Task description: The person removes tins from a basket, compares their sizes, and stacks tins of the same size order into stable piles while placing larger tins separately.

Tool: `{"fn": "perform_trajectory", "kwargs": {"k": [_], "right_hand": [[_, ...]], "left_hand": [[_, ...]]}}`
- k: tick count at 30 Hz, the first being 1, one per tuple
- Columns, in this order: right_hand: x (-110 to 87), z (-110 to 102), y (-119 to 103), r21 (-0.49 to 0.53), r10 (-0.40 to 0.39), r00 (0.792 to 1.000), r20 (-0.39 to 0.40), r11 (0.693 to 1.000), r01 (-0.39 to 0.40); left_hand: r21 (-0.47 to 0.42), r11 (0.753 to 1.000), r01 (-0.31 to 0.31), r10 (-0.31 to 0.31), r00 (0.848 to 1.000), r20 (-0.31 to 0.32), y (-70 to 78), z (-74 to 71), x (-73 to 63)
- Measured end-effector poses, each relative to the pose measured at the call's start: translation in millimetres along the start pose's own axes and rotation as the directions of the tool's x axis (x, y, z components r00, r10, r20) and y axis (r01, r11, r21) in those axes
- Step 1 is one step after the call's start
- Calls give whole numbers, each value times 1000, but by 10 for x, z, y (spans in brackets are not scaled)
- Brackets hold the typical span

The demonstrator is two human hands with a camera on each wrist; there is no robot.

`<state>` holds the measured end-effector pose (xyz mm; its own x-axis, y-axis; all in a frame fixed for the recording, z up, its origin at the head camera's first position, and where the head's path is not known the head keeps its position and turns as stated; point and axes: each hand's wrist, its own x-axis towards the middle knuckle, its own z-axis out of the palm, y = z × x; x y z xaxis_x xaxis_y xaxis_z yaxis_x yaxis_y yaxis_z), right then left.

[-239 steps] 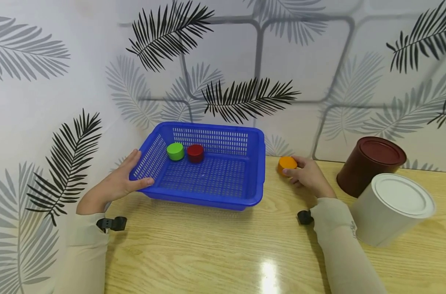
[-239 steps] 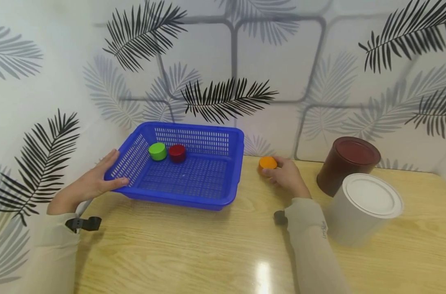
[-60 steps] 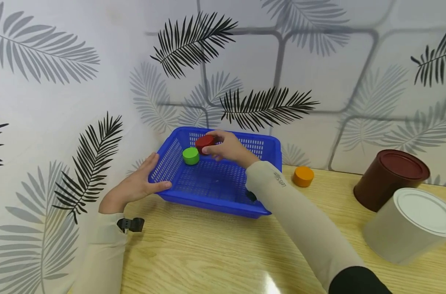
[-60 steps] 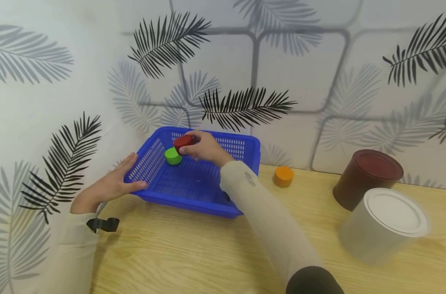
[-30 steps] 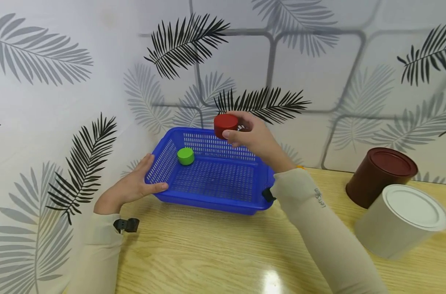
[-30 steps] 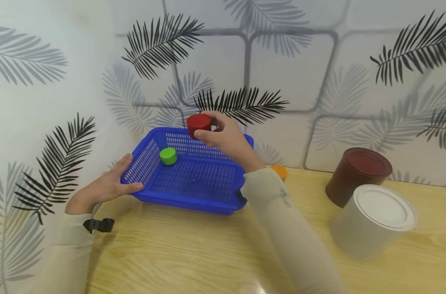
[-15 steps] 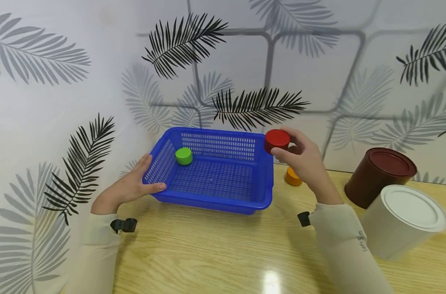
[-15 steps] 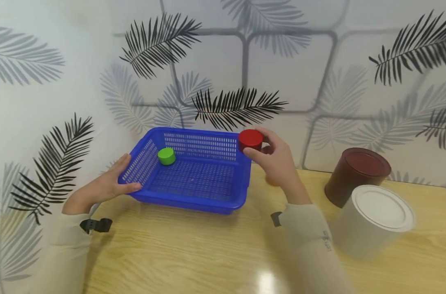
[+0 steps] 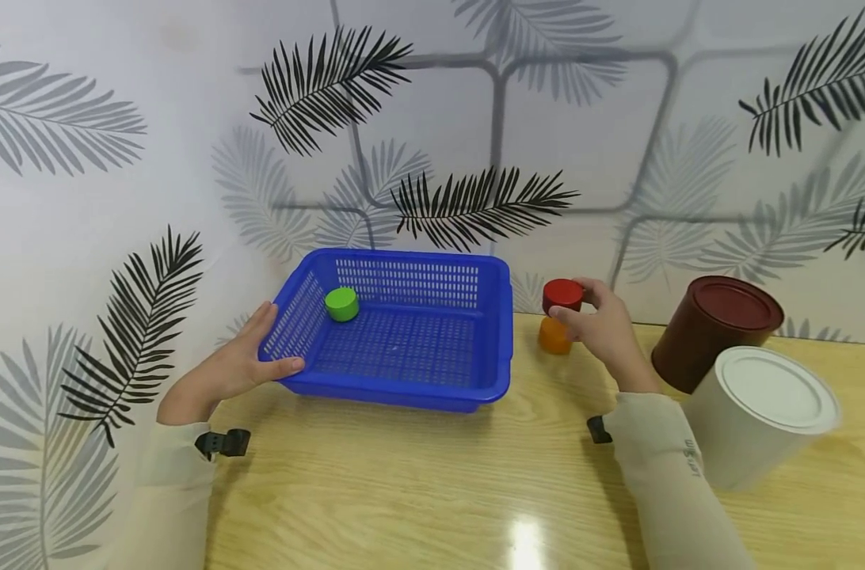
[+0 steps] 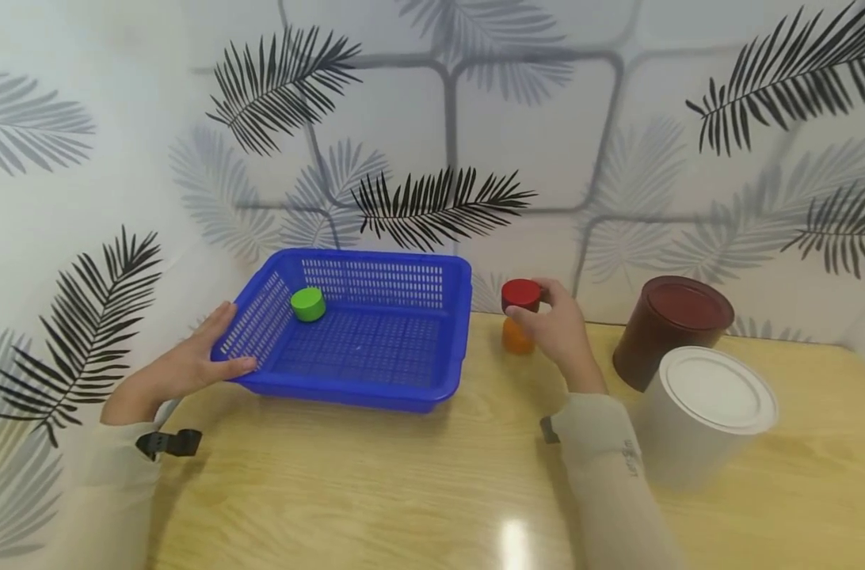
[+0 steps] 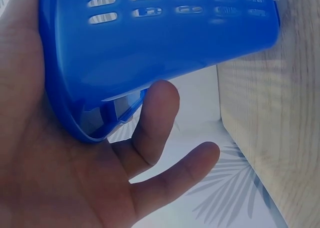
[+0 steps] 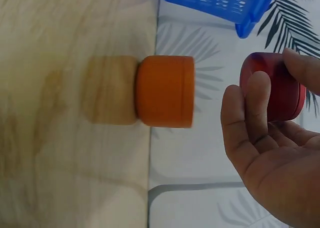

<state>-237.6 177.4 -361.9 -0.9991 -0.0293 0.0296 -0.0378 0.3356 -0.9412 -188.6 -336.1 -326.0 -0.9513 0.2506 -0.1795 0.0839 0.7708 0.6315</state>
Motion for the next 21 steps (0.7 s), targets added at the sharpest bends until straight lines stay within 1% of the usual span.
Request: {"fn": "perform_trajectory", "kwargs": {"k": [4,11,16,21], "right_hand": [[31,-3,97,25,29,999,14,999,-29],[65,-16,223,51,76,997,14,996,-76],[62,-3,316,60,99,994,34,993,-101],[49,6,331,68,99,994,39,993,-101]], "left_hand": [[8,1000,-13,13,1000,-2,-22,20,-2],[39,999,-34,34,999,-1,16,-45,48],[8,1000,-21,21,1000,1,-8,9,7],[-22,999,-27,27,1000,-4,-32,39,-9]]}}
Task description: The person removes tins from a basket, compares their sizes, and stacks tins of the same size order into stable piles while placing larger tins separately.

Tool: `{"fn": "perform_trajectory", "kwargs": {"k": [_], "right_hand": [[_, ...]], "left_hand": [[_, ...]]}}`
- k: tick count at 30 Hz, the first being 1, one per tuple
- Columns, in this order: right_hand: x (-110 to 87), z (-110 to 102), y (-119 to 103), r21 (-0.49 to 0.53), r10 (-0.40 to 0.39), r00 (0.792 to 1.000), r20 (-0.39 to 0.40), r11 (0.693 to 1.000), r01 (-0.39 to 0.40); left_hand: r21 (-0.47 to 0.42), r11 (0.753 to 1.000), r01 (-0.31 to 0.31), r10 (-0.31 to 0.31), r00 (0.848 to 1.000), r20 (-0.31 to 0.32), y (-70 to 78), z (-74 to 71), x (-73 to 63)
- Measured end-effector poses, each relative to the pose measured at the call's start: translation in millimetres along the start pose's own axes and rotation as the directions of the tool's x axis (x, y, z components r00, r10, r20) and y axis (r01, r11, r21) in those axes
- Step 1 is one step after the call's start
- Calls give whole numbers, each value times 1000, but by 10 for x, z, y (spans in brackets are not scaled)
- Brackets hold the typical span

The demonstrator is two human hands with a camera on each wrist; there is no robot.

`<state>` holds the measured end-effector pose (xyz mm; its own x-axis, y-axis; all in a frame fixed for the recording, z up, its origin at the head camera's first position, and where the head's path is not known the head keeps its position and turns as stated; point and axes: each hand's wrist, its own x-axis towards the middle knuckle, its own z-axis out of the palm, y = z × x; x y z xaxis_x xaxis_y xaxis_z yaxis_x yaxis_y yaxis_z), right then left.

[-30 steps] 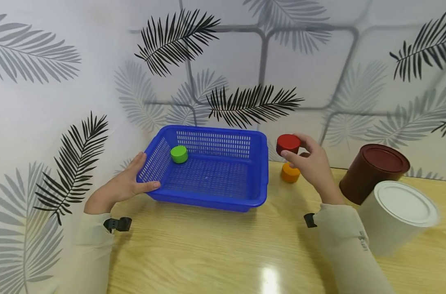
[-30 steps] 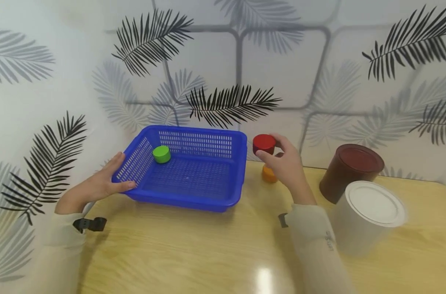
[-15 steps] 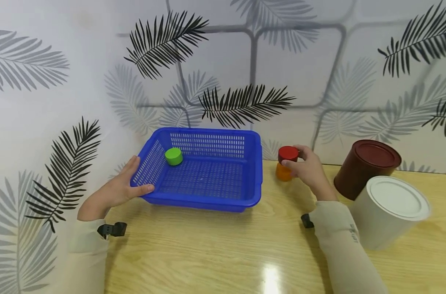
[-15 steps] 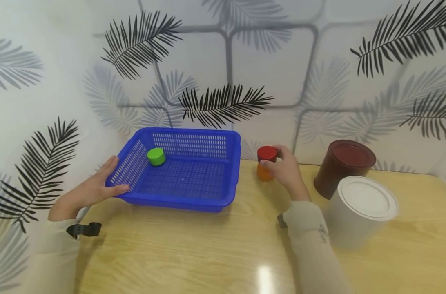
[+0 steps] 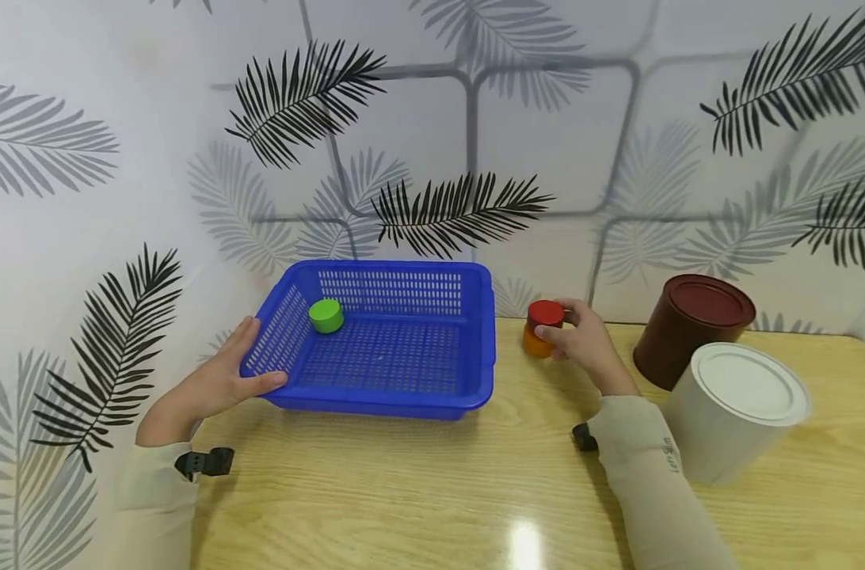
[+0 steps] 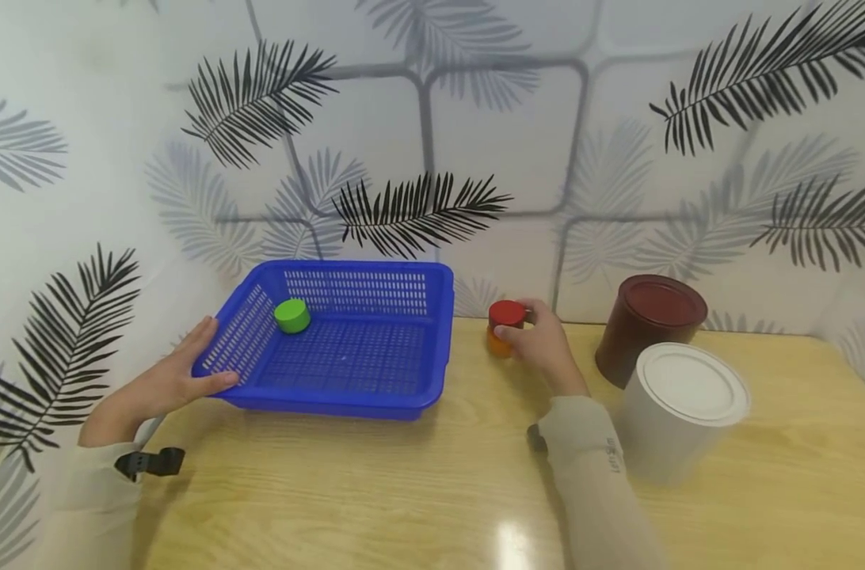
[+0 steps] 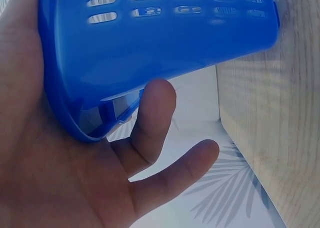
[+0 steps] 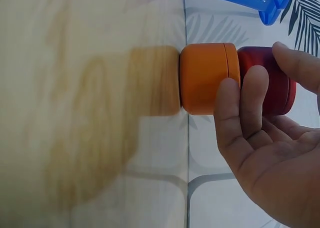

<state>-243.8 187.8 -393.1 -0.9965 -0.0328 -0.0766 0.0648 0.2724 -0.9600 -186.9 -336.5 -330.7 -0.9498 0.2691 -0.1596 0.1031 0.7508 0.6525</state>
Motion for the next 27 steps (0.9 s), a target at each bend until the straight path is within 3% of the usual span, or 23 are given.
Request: {"fn": "perform_trajectory", "kwargs": {"k": [7,17,24,27], "right_hand": [[-27,-18,-8,5,4,997,72,1000,-5],[-4,-13,-26,17,17,995,100,1000,-19],[-10,-36,-57,-86,72,989,132,994,-61],[-36,-73,-102,-182,97,982,160,981,-67]], "left_hand": [[25,1000,-13,13,1000,-3,-22,16,-1],[29,999,-13,14,1000,-4,-25,16,-36],[15,1000,-12,12,1000,0,-9,2,-23],[6,1000,-10,10,1000,5,10,-4,-9]]}}
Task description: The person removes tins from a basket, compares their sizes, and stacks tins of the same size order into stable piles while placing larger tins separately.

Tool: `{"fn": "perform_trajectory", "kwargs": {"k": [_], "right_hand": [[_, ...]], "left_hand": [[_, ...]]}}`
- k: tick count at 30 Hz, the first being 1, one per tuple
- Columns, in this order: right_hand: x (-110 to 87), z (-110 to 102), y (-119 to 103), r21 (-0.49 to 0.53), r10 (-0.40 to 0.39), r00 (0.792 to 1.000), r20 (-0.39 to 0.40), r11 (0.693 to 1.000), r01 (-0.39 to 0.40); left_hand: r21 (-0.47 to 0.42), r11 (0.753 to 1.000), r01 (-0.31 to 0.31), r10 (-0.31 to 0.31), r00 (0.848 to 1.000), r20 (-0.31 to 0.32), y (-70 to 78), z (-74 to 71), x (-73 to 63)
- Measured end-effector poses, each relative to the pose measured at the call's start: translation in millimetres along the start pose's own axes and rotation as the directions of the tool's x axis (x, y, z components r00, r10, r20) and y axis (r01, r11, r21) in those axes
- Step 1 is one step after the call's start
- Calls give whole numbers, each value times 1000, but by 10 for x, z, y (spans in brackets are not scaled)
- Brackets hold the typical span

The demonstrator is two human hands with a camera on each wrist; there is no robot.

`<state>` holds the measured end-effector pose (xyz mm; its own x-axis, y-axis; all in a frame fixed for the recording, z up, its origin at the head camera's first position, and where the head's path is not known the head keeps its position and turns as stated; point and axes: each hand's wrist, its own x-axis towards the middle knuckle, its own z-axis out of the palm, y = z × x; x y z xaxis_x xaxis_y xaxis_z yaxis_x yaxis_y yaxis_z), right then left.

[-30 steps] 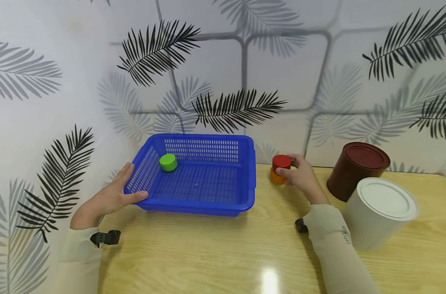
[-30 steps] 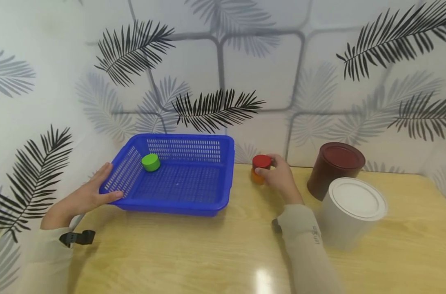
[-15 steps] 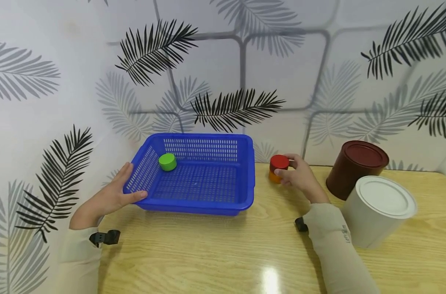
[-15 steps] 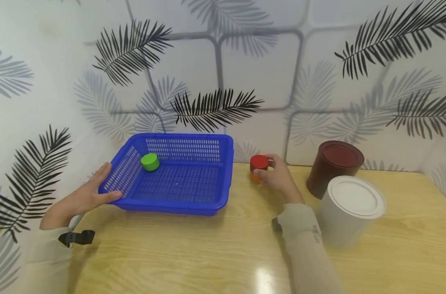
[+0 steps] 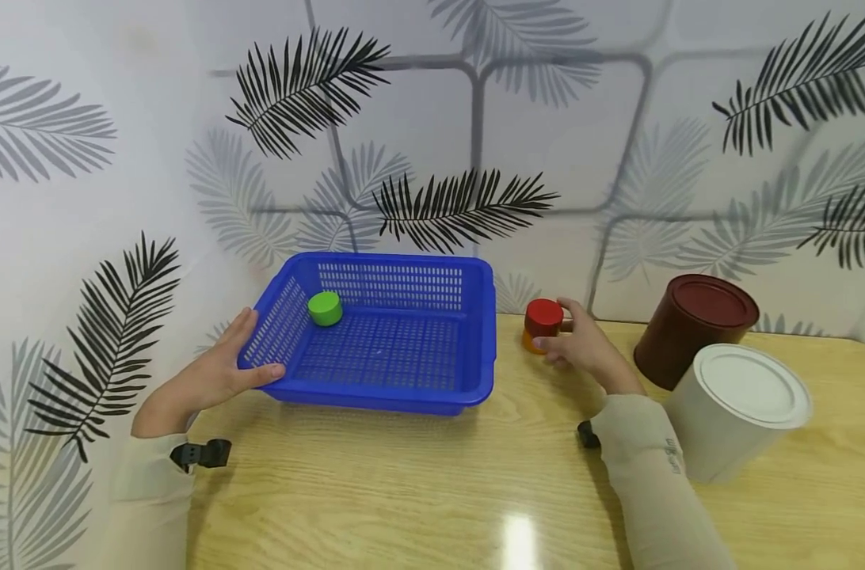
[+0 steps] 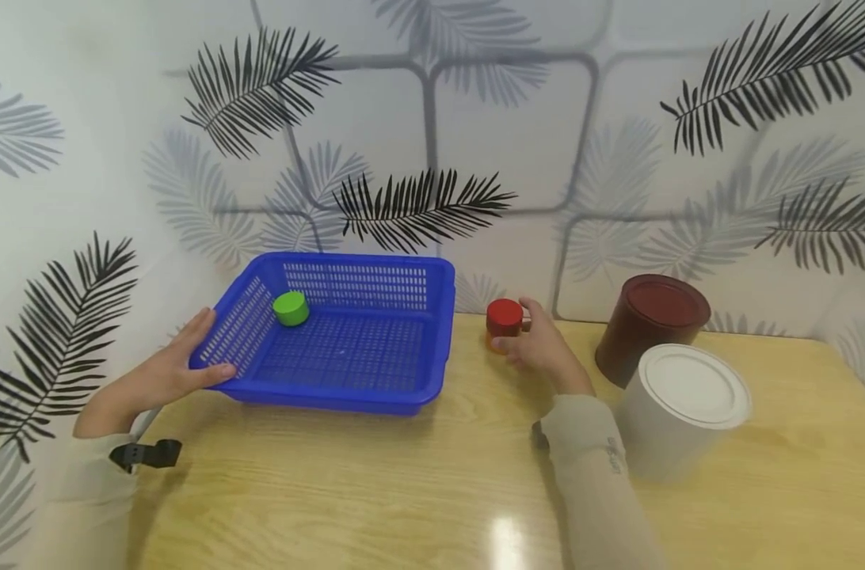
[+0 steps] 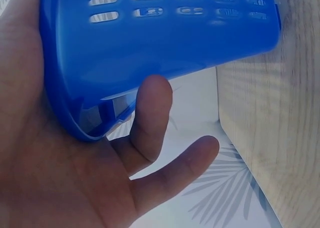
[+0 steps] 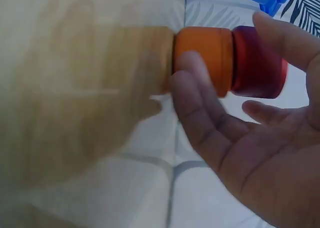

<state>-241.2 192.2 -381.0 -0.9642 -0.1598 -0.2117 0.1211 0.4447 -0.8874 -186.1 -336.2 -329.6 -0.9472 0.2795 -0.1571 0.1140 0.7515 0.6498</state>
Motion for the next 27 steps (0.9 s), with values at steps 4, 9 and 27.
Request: {"fn": "perform_trajectory", "kwargs": {"k": [4,9,27], "right_hand": [[-74,-54,-123,-171,19,1000,0,985,-19],[-146,-65,-325,-222,-22,999,-27,975,16],[-407,301,-1386,-279,-439,887,-142,877,390]], "left_hand": [[-3,1000,0,0,1000,6,-6,-17,2],[20,1000,-9,9,1000,-4,-20,-21,-2],[27,1000,-2,2,1000,-21,-33,-36,36]]}}
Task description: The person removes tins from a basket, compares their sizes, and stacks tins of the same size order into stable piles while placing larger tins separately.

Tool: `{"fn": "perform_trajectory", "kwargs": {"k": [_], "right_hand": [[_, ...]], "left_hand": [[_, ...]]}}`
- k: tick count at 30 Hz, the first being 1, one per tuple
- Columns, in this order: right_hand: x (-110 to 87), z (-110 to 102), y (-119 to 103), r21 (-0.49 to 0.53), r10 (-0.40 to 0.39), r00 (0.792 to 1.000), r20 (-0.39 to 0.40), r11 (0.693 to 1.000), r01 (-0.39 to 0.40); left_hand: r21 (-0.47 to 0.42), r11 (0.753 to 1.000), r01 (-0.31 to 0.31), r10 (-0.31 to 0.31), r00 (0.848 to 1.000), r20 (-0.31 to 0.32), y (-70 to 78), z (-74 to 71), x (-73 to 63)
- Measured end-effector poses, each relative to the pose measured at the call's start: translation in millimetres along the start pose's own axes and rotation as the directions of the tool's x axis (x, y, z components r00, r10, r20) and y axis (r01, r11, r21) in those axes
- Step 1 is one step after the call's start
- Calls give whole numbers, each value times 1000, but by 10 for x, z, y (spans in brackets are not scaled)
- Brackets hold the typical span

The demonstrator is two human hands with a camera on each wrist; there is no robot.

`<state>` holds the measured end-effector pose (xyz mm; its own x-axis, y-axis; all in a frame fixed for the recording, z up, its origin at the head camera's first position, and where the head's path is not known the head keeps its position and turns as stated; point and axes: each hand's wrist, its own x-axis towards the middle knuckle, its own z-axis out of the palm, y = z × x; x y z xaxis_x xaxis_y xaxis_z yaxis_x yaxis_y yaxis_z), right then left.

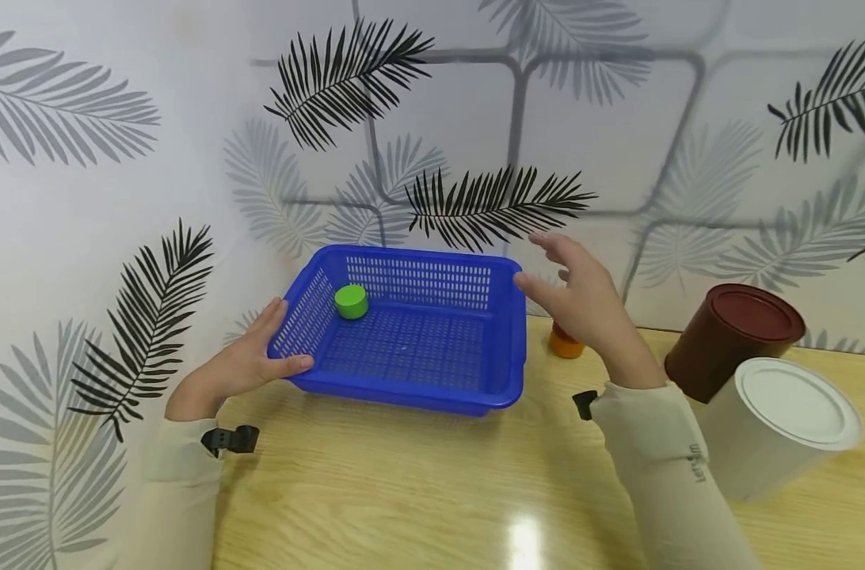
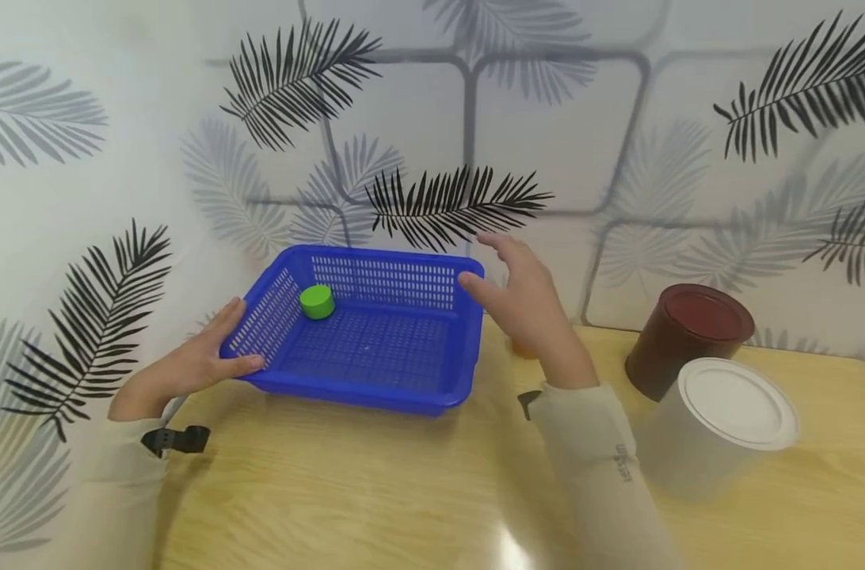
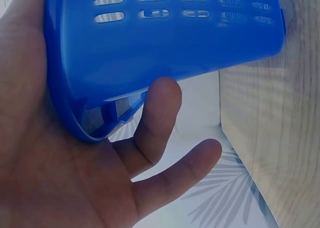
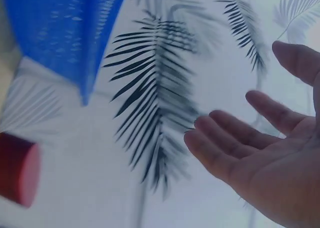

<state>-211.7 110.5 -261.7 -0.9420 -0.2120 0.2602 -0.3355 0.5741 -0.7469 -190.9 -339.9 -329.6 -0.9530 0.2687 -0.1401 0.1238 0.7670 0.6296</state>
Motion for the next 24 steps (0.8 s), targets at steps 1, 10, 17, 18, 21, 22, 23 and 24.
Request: {"fn": "perform_trajectory", "kwargs": {"k": [1,10,17,18,21,22,23,24], "right_hand": [[32,21,-76,6,-22,1000,18,1000,22],[349,224,-641,-79,-148,958,244,982,172],[638,250,-937,-110,-168,935,311,971,211],[681,275,-953,-97,-167,935,312,974,207],[792,375,-980,-31,-166,934,315,982,185],[830,409,-984,-8,-166,936,311,984,177],[870,445,-986,13,-166,938,306,985,171],[908,485,-983,44,-166,941,295,986,160]], "left_hand": [[2,1000,-2,2,1000,-3,-3,7,0],[24,1000,-9,9,1000,2,7,-14,-13],[29,1000,-9,9,1000,-3,24,-28,-5],[27,1000,-7,7,1000,0,20,-25,-9],[27,1000,-6,6,1000,4,3,-13,-25],[26,1000,-5,5,1000,3,-1,-10,-23],[23,1000,-5,5,1000,1,-1,-6,-22],[22,1000,-6,6,1000,-2,0,0,-20]]}}
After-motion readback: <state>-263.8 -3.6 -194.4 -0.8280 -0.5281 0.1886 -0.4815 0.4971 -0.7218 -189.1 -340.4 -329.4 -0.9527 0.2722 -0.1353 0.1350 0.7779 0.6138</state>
